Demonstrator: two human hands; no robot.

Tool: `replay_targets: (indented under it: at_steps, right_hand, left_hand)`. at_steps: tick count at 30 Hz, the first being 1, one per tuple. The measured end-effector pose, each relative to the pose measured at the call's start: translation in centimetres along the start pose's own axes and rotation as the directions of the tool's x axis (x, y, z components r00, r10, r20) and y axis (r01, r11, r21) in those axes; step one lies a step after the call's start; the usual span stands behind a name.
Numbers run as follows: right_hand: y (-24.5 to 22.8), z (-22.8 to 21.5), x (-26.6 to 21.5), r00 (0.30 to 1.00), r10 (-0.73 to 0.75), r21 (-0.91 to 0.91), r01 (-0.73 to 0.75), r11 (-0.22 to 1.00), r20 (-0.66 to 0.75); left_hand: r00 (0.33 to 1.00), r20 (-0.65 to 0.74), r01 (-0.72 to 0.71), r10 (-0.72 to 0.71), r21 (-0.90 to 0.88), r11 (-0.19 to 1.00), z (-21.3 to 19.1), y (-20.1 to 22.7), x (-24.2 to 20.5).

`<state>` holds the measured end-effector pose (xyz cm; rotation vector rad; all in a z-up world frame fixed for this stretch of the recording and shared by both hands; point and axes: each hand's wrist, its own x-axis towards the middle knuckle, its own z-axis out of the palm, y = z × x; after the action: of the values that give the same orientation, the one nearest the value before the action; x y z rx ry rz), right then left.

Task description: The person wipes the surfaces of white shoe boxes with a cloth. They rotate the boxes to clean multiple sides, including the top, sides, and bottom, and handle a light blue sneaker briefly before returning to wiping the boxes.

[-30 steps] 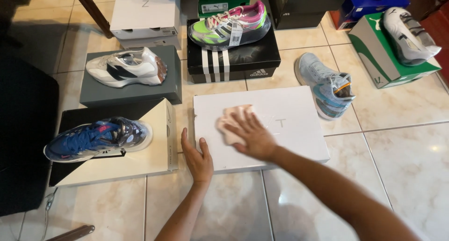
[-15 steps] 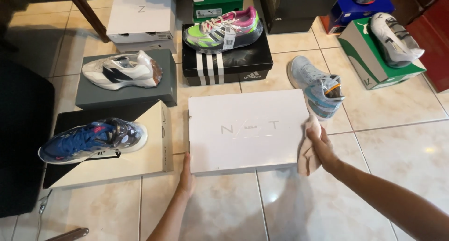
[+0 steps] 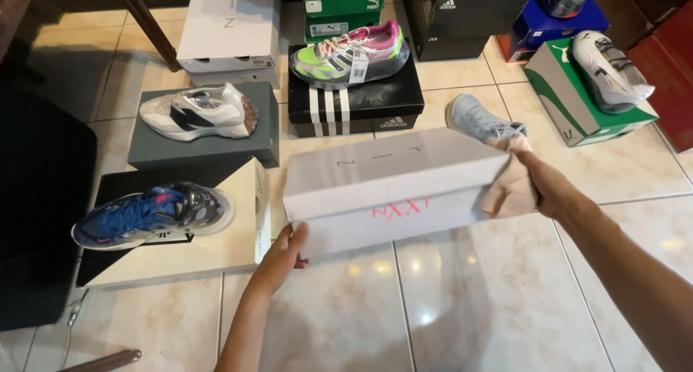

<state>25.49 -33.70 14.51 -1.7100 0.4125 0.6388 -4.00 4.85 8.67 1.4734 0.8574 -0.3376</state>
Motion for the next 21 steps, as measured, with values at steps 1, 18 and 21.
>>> replay_targets:
  at_steps: [1, 18, 21]
  right_hand:
    - [-1.2, 1.1, -1.3, 0.994, -0.092, -0.070, 0.088, 0.994, -0.051]
    - [-1.0, 5.1, 1.7, 0.734, -0.672, -0.636, 0.476, 0.608, -0.092]
    - [-0.8, 4.6, 3.9, 0.692, -0.720, -0.676, 0.503, 0.539, -0.059]
  left_hand:
    - [0.997, -0.018, -0.068, 0.071, 0.103, 0.992, 0.1, 0.6, -0.7]
    - [0.544, 0.044, -0.471, 0.838, 0.843, 0.261, -1.3, 9.4, 2.2]
    - [0.622, 0.096, -0.568, 0.777, 0.738, 0.364, -2.6, 11.6, 4.2]
